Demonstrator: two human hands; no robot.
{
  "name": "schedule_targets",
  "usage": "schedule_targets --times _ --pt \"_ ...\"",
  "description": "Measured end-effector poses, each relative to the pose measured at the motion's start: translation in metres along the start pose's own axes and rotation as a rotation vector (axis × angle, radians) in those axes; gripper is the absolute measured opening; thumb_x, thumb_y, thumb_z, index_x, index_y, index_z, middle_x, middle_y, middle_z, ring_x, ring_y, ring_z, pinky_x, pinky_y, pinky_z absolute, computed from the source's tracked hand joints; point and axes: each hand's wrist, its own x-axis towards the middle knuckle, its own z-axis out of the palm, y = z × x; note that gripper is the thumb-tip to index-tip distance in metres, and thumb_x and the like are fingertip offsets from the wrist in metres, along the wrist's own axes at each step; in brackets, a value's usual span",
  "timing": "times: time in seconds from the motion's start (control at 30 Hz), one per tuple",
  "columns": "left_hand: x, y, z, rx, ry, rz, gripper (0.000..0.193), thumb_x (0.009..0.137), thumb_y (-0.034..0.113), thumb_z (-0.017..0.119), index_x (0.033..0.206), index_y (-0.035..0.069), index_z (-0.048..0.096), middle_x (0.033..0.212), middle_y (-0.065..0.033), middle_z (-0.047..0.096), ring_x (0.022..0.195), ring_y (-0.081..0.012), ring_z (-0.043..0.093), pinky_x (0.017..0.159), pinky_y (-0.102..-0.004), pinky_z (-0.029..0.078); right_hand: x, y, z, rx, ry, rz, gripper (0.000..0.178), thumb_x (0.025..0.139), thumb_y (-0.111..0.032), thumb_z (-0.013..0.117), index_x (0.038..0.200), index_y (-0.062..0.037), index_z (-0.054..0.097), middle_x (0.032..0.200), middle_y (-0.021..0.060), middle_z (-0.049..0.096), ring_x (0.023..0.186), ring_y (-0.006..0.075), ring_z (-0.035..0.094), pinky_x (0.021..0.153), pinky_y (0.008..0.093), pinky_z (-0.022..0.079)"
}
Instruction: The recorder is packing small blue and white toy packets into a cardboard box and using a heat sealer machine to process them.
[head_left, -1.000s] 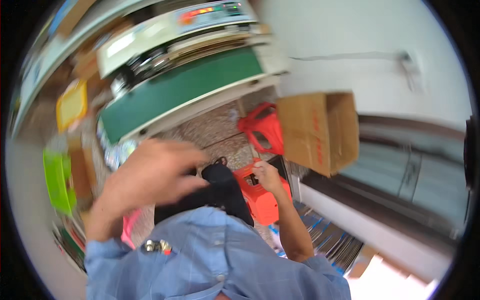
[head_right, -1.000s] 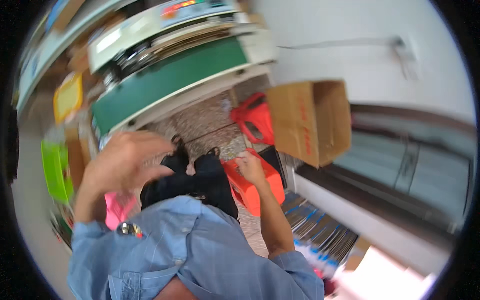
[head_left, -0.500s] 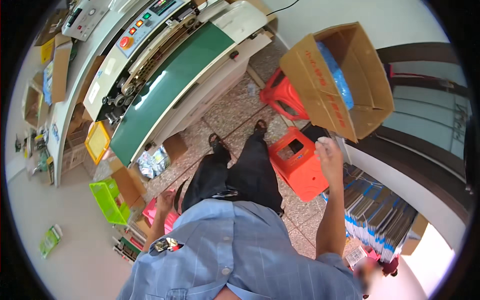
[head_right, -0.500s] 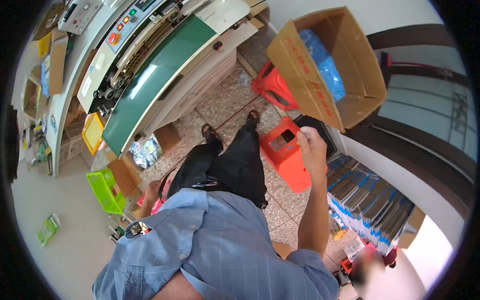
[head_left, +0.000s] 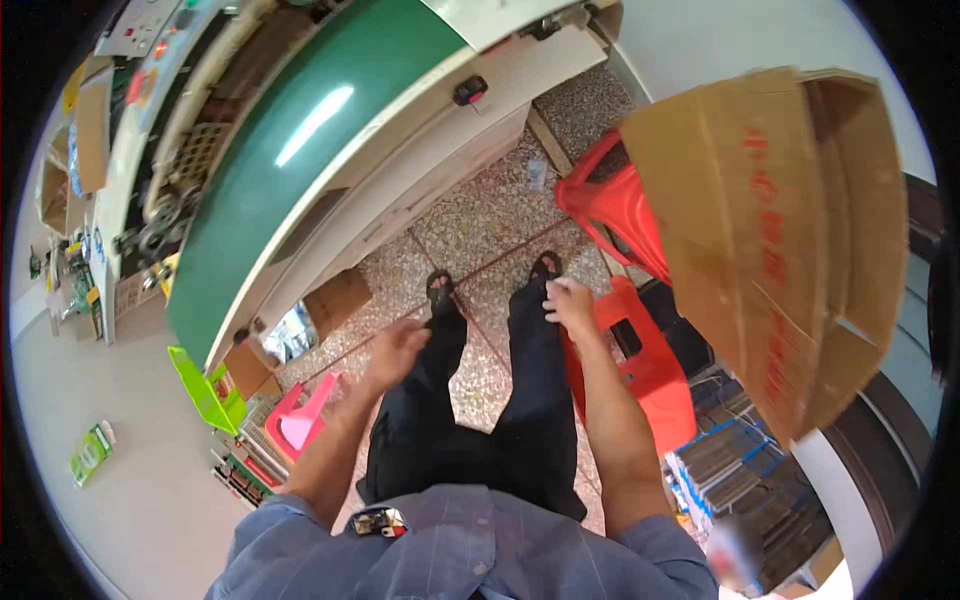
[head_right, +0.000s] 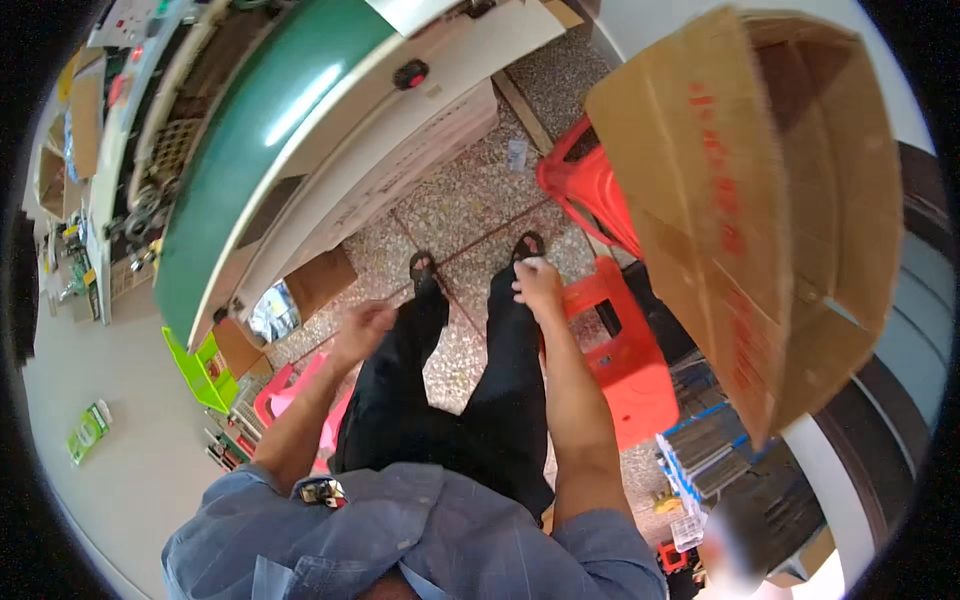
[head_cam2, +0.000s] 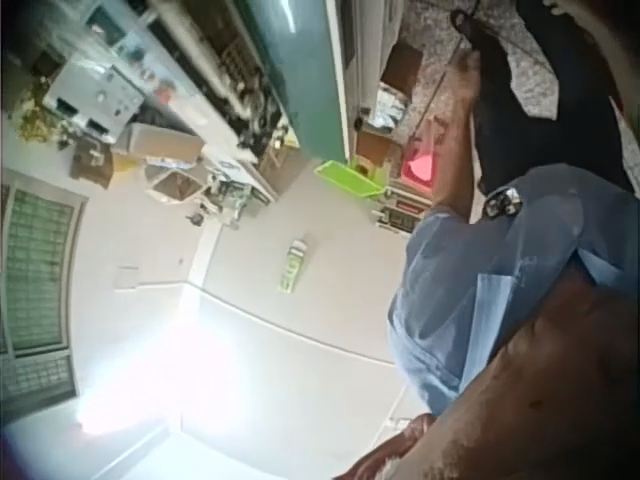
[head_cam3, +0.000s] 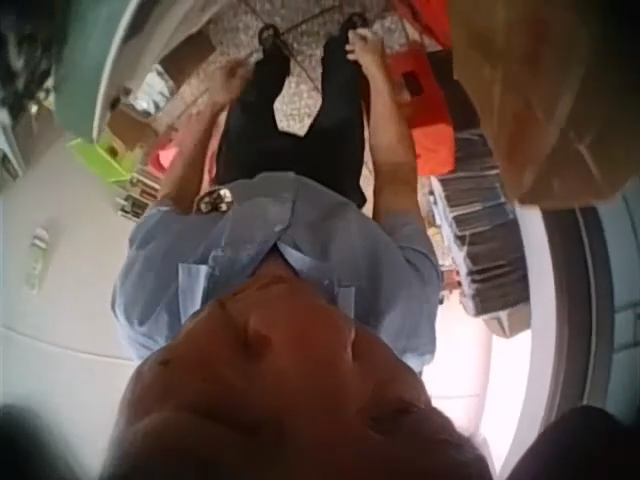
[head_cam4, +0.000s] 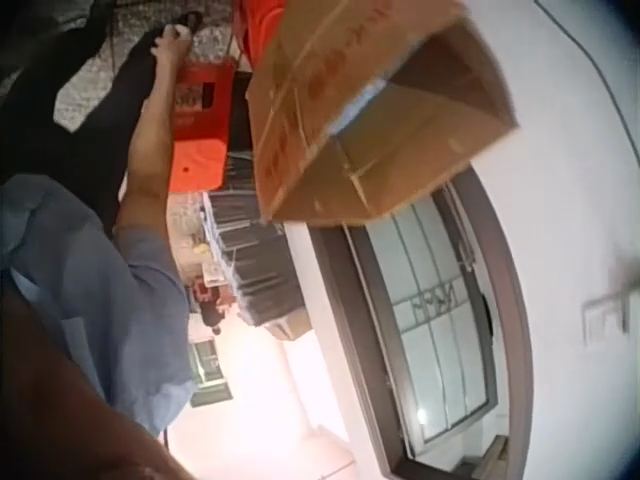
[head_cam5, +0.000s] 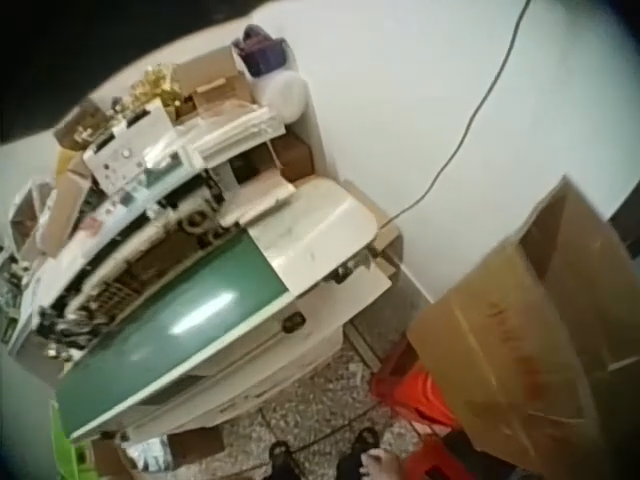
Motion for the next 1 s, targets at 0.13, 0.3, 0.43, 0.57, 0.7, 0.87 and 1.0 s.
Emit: schedule_targets --times 0.13,0.3,0.43,0.57,0.7,0.87,1.0 --pt "0.112 -0.028 0.082 -0.109 -0.143 0.151 0.024 0.092 0.008 0.064 0.113 -0.003 0.06 0.094 -0.0074 0.067 0.085 -0.0132 0.064 0.076 -0.0288 0.053 0.18 0.021 0.03 -0.162 0.055 -0.07 0.032 0.089 -0.024 0.065 0.102 0.005 0.062 0.082 0.0111 0.063 0.066 0.0206 0.066 0.046 0.0345 0.055" --pt "0.215 -0.011 0.163 0.029 -0.323 0.371 0.027 0.092 0.013 0.063 0.115 -0.001 0.059 0.094 -0.0137 0.07 0.083 -0.0221 0.068 0.074 -0.0341 0.053 0.373 0.074 -0.037 -0.262 0.323 -0.441 0.032 0.087 -0.023 0.064 0.075 0.0065 0.062 0.057 0.0162 0.057 0.046 0.0285 0.061 0.043 0.0423 0.05" --pt "0.283 -0.046 0.142 0.436 -0.33 0.29 0.035 0.09 0.025 0.066 0.115 0.002 0.06 0.097 -0.0195 0.068 0.089 -0.0323 0.068 0.074 -0.039 0.052 0.429 0.06 0.06 -0.378 0.443 -0.404 0.034 0.086 -0.025 0.064 0.075 0.0081 0.062 0.066 0.0244 0.063 0.058 0.0358 0.067 0.053 0.0466 0.052" --pt "0.318 -0.041 0.156 0.812 -0.338 0.355 0.033 0.085 0.024 0.069 0.113 0.008 0.062 0.102 -0.0205 0.066 0.097 -0.0392 0.063 0.082 -0.0483 0.05 0.44 0.034 0.084 -0.47 0.465 -0.371 0.032 0.084 -0.026 0.063 0.084 0.0063 0.067 0.079 0.0304 0.066 0.08 0.0426 0.068 0.07 0.0514 0.053" --pt "0.345 -0.02 0.156 0.788 -0.327 0.411 0.043 0.086 0.023 0.068 0.125 0.01 0.055 0.108 -0.0202 0.065 0.101 -0.0404 0.062 0.085 -0.0484 0.05 0.454 0.034 0.091 -0.63 0.554 -0.349 0.03 0.083 -0.026 0.066 0.09 0.0031 0.069 0.084 0.0249 0.069 0.077 0.0366 0.07 0.067 0.0466 0.053" --pt "0.361 -0.012 0.151 0.614 0.117 0.812 0.062 0.075 0.009 0.07 0.131 0.0 0.046 0.128 -0.0206 0.052 0.12 -0.0356 0.051 0.091 -0.0461 0.048 0.428 0.037 0.052 -0.1 -0.149 -0.253 0.023 0.082 -0.027 0.069 0.087 -0.0062 0.061 0.07 0.0084 0.061 0.059 0.0218 0.061 0.047 0.0357 0.044" --pt "0.354 -0.021 0.143 0.599 0.133 0.857 0.063 0.075 0.007 0.07 0.132 0.0 0.044 0.139 -0.0178 0.041 0.129 -0.0354 0.041 0.095 -0.0453 0.046 0.316 0.016 0.048 0.299 -0.614 0.077 0.019 0.089 -0.026 0.063 0.082 -0.0116 0.053 0.064 -0.0022 0.045 0.047 0.0082 0.041 0.037 0.0237 0.026"
